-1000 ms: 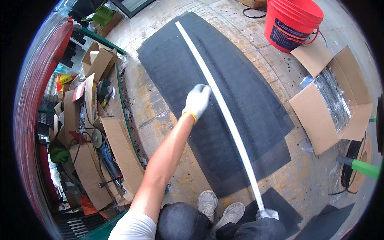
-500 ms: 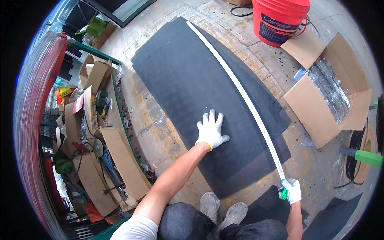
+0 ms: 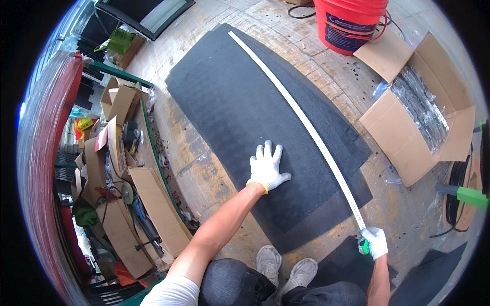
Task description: The person measures several black rectangular mats on the floor using a tape measure. They repeatedly extend the tape measure across the mats, reposition it, and retract it, then move to different mats to repeat the process.
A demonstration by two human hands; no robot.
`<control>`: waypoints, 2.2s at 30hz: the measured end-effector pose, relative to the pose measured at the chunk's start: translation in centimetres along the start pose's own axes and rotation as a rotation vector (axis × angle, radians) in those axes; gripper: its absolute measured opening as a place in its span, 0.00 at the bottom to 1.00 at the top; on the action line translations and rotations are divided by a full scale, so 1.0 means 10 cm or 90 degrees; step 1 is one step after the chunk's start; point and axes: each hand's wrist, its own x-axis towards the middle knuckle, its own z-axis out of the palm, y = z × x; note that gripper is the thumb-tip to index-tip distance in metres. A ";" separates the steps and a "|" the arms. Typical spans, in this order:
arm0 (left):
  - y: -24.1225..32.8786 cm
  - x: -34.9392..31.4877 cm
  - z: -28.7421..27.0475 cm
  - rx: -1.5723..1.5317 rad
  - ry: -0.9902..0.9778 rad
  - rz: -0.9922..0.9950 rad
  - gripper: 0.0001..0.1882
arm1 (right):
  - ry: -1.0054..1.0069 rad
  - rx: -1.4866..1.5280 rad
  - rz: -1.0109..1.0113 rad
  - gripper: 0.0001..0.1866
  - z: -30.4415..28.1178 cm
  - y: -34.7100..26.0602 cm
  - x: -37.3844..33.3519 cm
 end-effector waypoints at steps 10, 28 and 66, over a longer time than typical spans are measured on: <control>0.01 0.00 -0.02 0.000 0.000 0.002 0.59 | 0.019 0.030 0.036 0.11 -0.23 0.16 0.03; -0.18 0.09 0.20 0.037 0.042 0.082 0.57 | 0.104 -0.208 0.074 0.19 -0.38 -0.16 0.20; -0.13 -0.03 -0.03 -0.022 0.027 0.064 0.55 | 0.132 -0.205 0.018 0.16 -0.42 -0.05 0.42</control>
